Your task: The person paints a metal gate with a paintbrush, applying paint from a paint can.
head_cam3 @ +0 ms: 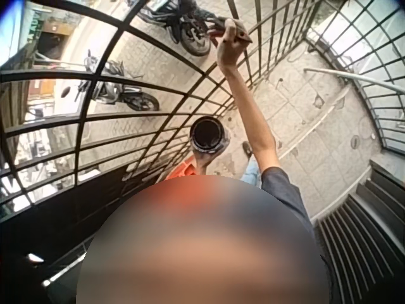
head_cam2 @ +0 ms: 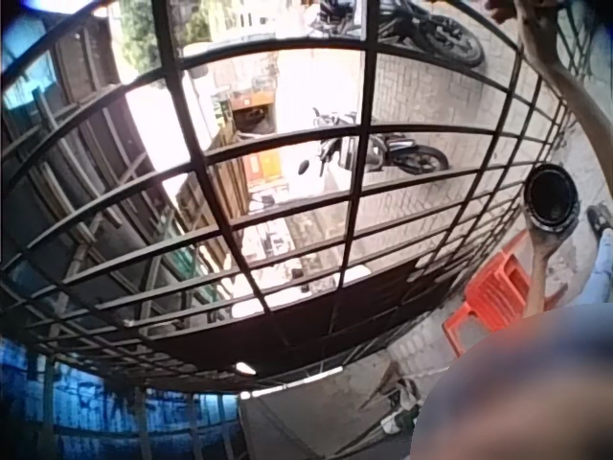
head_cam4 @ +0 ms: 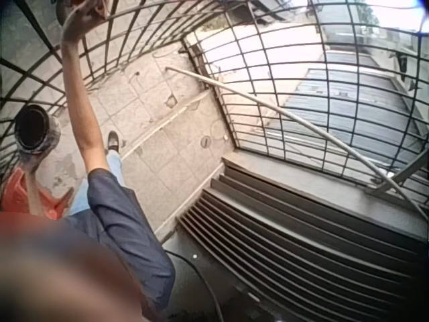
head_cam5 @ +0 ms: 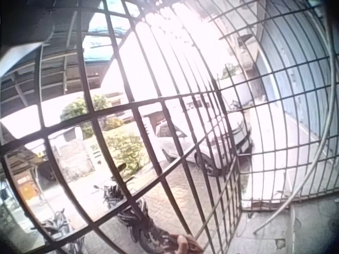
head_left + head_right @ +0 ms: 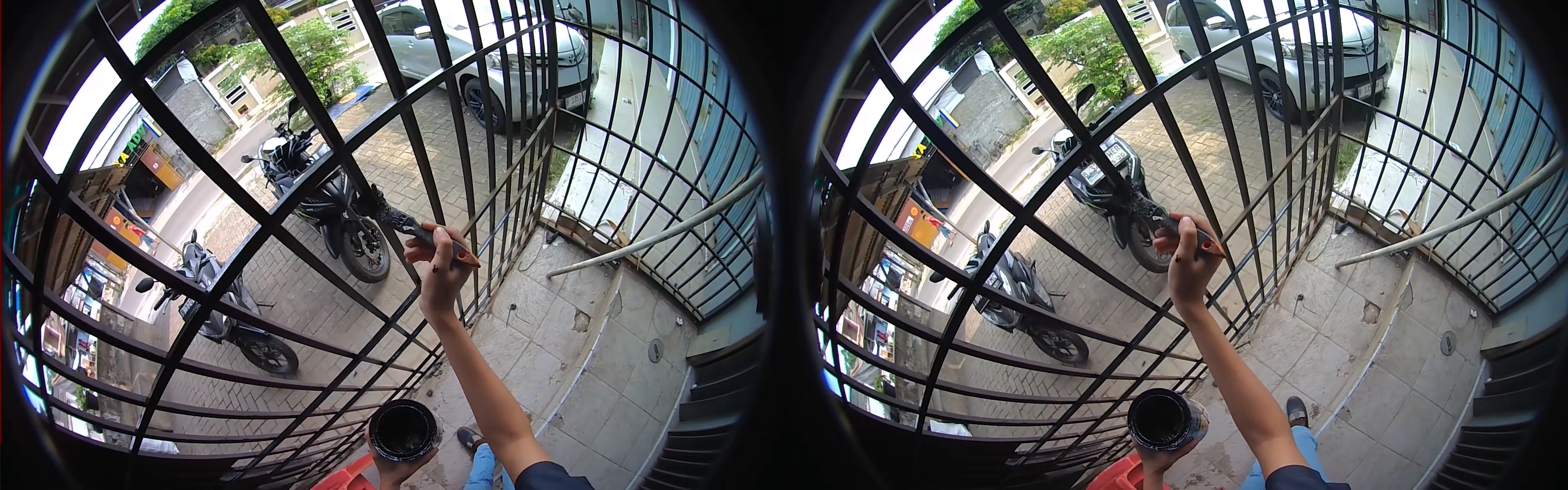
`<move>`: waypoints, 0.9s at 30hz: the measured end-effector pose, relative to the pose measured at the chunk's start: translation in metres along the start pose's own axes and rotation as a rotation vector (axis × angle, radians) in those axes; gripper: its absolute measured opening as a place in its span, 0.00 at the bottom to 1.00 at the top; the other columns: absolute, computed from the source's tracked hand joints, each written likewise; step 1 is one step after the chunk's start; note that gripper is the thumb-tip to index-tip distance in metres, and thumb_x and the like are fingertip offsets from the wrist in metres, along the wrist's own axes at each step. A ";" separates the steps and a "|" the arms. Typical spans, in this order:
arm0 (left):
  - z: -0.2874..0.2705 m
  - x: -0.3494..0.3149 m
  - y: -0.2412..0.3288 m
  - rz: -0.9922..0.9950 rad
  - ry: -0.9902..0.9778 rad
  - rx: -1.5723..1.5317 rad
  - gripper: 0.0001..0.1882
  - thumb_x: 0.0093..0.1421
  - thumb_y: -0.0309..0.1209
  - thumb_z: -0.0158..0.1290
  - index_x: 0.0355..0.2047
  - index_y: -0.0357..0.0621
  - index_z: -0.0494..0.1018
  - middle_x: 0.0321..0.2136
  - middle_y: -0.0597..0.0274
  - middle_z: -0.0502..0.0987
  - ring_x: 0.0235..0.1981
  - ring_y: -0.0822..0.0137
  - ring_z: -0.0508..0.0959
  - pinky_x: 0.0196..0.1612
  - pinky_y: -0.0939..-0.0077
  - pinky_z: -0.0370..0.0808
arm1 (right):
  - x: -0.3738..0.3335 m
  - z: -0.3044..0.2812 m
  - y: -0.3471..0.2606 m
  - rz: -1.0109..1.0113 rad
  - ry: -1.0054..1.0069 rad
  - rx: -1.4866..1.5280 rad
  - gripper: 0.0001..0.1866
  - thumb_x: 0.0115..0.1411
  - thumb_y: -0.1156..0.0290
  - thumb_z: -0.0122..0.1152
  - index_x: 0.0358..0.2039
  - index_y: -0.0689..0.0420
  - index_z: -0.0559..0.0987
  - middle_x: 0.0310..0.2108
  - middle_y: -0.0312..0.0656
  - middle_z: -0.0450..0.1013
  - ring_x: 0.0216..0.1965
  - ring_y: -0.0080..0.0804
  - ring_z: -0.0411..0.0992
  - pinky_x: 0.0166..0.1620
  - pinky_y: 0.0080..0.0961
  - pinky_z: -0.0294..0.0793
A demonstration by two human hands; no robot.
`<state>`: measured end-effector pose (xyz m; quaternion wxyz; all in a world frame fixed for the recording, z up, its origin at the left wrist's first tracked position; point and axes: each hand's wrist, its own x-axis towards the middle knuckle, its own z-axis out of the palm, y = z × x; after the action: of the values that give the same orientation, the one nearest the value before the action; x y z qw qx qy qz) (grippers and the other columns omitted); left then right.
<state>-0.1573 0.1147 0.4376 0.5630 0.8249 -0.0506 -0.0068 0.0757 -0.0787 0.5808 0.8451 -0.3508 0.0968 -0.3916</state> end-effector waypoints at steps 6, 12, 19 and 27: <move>-0.004 -0.003 -0.003 -0.030 -0.047 0.031 0.59 0.25 0.40 0.72 0.54 0.39 0.48 0.49 0.54 0.64 0.51 0.60 0.66 0.56 0.65 0.59 | 0.008 0.032 -0.024 0.004 -0.018 0.206 0.15 0.59 0.68 0.44 0.32 0.69 0.73 0.20 0.50 0.73 0.18 0.31 0.73 0.22 0.19 0.73; -0.005 -0.001 0.011 -0.027 -0.029 -0.074 0.57 0.26 0.39 0.72 0.54 0.40 0.49 0.48 0.54 0.65 0.51 0.60 0.67 0.56 0.65 0.59 | 0.009 0.020 -0.017 0.023 -0.037 0.113 0.14 0.59 0.70 0.45 0.31 0.69 0.73 0.20 0.49 0.73 0.18 0.29 0.74 0.22 0.18 0.73; -0.004 0.002 0.021 -0.017 0.005 -0.048 0.56 0.26 0.38 0.72 0.53 0.40 0.50 0.48 0.55 0.66 0.50 0.62 0.68 0.56 0.65 0.59 | 0.009 0.031 -0.019 -0.009 -0.032 0.133 0.14 0.59 0.69 0.44 0.32 0.69 0.73 0.21 0.49 0.73 0.19 0.30 0.74 0.24 0.20 0.74; -0.003 0.004 0.013 0.006 -0.052 0.051 0.56 0.26 0.39 0.72 0.53 0.40 0.50 0.47 0.54 0.66 0.50 0.62 0.68 0.55 0.66 0.60 | 0.008 0.040 -0.033 -0.008 -0.028 0.175 0.15 0.58 0.69 0.43 0.33 0.68 0.73 0.21 0.49 0.73 0.18 0.30 0.73 0.25 0.20 0.73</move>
<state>-0.1543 0.1126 0.4505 0.5403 0.8383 -0.0679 -0.0252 0.0792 -0.0788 0.6331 0.8723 -0.2816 0.0489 -0.3968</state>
